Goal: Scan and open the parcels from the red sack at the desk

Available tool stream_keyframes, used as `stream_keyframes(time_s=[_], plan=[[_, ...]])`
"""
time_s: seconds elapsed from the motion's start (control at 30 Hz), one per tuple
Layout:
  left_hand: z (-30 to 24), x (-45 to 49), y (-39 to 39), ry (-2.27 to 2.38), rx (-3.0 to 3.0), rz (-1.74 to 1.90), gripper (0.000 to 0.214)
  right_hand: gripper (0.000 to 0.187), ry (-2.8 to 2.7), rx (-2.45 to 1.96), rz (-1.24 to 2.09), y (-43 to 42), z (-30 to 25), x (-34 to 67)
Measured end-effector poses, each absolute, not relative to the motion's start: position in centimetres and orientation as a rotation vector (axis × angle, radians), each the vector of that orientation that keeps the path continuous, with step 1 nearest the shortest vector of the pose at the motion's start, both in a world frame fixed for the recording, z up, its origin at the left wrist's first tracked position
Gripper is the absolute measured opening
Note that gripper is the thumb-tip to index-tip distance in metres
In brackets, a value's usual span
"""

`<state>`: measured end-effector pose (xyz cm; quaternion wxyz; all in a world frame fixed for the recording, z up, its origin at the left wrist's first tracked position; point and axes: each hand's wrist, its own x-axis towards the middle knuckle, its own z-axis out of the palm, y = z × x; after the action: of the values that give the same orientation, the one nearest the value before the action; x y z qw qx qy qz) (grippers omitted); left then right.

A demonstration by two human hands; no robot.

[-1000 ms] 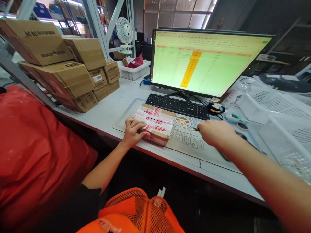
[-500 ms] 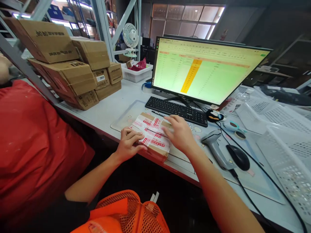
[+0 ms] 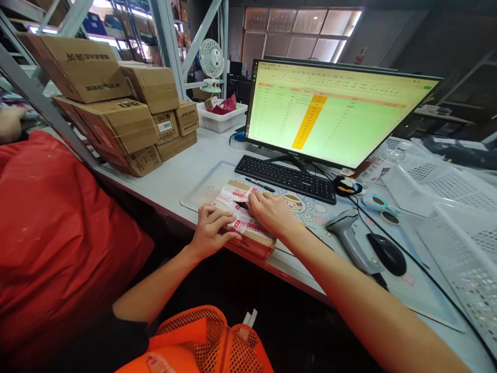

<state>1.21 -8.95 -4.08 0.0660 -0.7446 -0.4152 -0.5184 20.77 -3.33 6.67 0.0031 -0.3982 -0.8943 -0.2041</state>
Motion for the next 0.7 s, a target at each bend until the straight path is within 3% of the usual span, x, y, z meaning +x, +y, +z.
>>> stream_keyframes(time_s=[0.13,0.5,0.7], plan=[[-3.8,1.2,-8.9,-1.307,-2.274,-1.537,0.032,0.046,-2.726,-1.311,-0.62,-3.1,6.7,20.8],[-3.5,1.4,-9.7,-1.342,-2.317,-1.422,0.028,0.05,-2.299,-1.991,-0.406,2.3,10.9,20.0],[2.9,0.0,-7.8,-1.252,-2.604,-0.937,0.018,0.058,-2.338,-1.985,-0.389,4.2,10.8,20.6]])
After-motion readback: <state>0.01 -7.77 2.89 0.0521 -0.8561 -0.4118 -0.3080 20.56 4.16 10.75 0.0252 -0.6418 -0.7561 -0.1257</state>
